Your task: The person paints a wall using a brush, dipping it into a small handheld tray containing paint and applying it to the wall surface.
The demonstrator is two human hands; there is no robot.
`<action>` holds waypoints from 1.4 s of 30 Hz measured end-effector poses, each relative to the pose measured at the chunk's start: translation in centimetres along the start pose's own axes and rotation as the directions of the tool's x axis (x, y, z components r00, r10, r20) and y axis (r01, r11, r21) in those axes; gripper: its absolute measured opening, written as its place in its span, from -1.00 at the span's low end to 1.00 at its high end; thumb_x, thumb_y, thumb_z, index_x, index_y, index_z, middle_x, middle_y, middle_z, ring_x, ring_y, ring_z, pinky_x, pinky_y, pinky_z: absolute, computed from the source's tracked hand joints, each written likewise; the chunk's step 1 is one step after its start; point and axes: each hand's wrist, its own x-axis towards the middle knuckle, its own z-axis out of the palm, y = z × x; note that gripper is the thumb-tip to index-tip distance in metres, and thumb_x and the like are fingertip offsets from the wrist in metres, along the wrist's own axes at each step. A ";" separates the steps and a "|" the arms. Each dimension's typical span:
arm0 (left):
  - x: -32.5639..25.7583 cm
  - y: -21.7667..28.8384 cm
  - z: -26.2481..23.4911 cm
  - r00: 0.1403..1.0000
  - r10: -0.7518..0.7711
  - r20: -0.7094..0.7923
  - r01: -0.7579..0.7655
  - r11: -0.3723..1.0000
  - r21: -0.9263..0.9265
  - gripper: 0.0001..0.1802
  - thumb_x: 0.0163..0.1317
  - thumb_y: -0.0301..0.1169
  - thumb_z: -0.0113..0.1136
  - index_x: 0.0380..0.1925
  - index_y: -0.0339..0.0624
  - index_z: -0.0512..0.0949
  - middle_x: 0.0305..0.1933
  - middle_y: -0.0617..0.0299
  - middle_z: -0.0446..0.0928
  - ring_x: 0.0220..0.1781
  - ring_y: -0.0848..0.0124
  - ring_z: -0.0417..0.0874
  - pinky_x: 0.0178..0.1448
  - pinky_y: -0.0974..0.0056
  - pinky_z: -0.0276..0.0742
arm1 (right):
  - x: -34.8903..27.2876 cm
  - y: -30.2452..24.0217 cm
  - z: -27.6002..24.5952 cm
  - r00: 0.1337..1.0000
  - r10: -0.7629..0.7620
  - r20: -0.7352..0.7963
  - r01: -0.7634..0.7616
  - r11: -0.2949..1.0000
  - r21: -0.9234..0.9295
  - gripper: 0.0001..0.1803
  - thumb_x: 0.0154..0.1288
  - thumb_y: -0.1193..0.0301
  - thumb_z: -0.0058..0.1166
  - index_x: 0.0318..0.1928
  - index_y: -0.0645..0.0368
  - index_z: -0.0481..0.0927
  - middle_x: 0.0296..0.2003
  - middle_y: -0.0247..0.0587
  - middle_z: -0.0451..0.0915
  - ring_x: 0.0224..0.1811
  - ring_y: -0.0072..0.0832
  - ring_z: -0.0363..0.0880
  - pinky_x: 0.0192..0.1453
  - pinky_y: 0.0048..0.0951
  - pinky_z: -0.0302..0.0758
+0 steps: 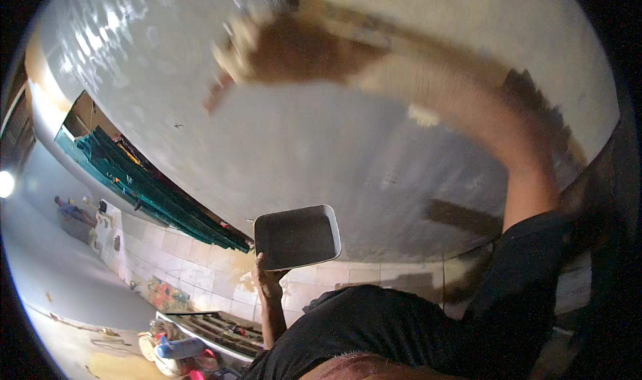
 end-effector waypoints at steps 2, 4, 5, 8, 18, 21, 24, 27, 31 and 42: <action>0.5 -1.4 -1.6 0.999 0.053 -0.004 -0.053 0.999 -0.009 -0.27 0.26 0.14 0.00 0.27 -0.13 0.36 0.22 -0.01 0.47 0.14 0.08 0.58 0.11 -0.05 0.60 | 0.4 -1.8 -0.3 0.998 -0.050 0.025 0.049 0.999 0.022 -0.82 0.27 0.34 0.00 -0.42 0.16 0.53 -0.60 -0.27 0.55 -0.53 -0.29 0.57 -0.46 -0.28 0.53; 0.5 -0.6 1.3 0.999 0.037 -0.015 -0.037 0.999 0.002 -0.28 0.24 0.11 0.06 0.19 -0.24 0.42 0.14 0.00 0.53 0.07 0.08 0.62 0.09 -0.03 0.62 | -0.7 -2.8 -1.1 1.000 -0.010 0.014 0.010 0.999 0.049 -0.83 0.27 0.35 0.01 -0.42 0.17 0.52 -0.61 -0.27 0.54 -0.54 -0.31 0.56 -0.47 -0.28 0.52; 1.1 -0.8 1.1 1.000 0.008 -0.011 -0.008 1.000 -0.009 -0.29 0.22 0.10 0.09 0.16 -0.27 0.43 0.10 -0.01 0.54 0.04 0.09 0.64 0.05 -0.01 0.65 | -0.8 -2.6 -1.3 0.998 0.049 -0.047 -0.043 0.993 0.113 -0.86 0.21 0.36 0.04 -0.42 0.17 0.51 -0.62 -0.26 0.53 -0.56 -0.33 0.55 -0.48 -0.29 0.52; 1.2 -1.8 1.7 0.997 0.003 -0.082 -0.007 0.998 -0.055 -0.36 0.20 0.02 0.17 0.04 -0.35 0.50 -0.05 0.00 0.61 -0.12 0.17 0.70 -0.09 0.03 0.71 | -0.5 0.4 -1.9 0.975 0.222 -0.020 -0.207 0.935 0.289 -0.84 0.01 0.35 0.17 -0.42 0.13 0.51 -0.67 -0.19 0.46 -0.61 -0.26 0.52 -0.54 -0.24 0.46; 0.0 0.4 3.2 0.984 -0.032 -0.174 0.043 0.997 0.058 -0.42 0.25 -0.01 0.16 -0.01 -0.36 0.52 -0.20 0.05 0.63 -0.26 0.27 0.71 -0.14 0.15 0.71 | 0.2 14.3 -4.2 0.991 0.064 -0.116 -0.103 0.925 -0.366 -0.71 0.35 0.22 0.10 -0.26 0.22 0.62 -0.53 -0.27 0.59 -0.60 -0.44 0.55 -0.58 -0.34 0.43; -1.6 1.2 2.7 0.968 -0.004 -0.252 0.020 0.998 0.062 -0.36 0.24 0.00 0.17 0.05 -0.40 0.49 -0.16 0.02 0.63 -0.20 0.22 0.71 -0.13 0.12 0.71 | -1.2 7.8 -0.5 0.989 -0.061 -0.136 0.020 0.958 -0.287 -0.72 0.38 0.26 0.06 -0.25 0.25 0.63 -0.41 -0.22 0.64 -0.52 -0.48 0.58 -0.51 -0.40 0.48; -0.4 1.1 3.6 0.978 -0.036 -0.204 0.058 0.993 0.107 -0.36 0.23 0.00 0.18 0.03 -0.39 0.52 -0.20 0.04 0.62 -0.24 0.26 0.69 -0.18 0.15 0.69 | -1.9 0.1 -4.4 0.994 -0.076 0.085 0.093 0.971 -0.222 -0.81 0.33 0.36 0.11 -0.24 0.25 0.65 -0.34 -0.16 0.67 -0.48 -0.50 0.58 -0.49 -0.46 0.48; 0.2 -0.7 3.1 0.971 -0.019 -0.238 0.043 0.994 0.097 -0.40 0.20 0.05 0.19 -0.09 -0.34 0.58 -0.26 0.09 0.62 -0.36 0.35 0.65 -0.29 0.22 0.66 | -3.3 -0.4 -1.9 0.976 -0.075 -0.206 0.057 0.994 -0.093 -0.89 0.21 0.41 0.23 -0.31 0.17 0.63 -0.45 -0.18 0.64 -0.52 -0.50 0.55 -0.52 -0.48 0.44; 0.7 -1.5 2.4 0.972 0.014 -0.233 0.001 0.998 0.063 -0.45 0.18 0.02 0.23 -0.13 -0.31 0.60 -0.36 0.13 0.61 -0.44 0.40 0.62 -0.37 0.23 0.66 | 0.2 6.7 -4.9 0.969 0.243 -0.034 -0.229 0.945 0.232 -0.84 0.23 0.30 0.27 -0.34 0.07 0.59 -0.61 -0.34 0.57 -0.63 -0.52 0.55 -0.60 -0.49 0.47; 1.6 -1.4 2.1 0.985 -0.051 -0.167 0.036 0.995 -0.089 -0.36 0.13 -0.11 0.26 0.14 -0.26 0.47 0.03 0.01 0.57 -0.05 0.11 0.67 -0.13 -0.04 0.71 | 12.9 31.5 -18.1 0.720 0.304 -0.624 -0.571 0.771 -0.283 -0.65 -0.06 0.21 0.43 -0.57 0.28 0.66 -0.65 0.05 0.59 -0.61 -0.16 0.62 -0.47 -0.18 0.50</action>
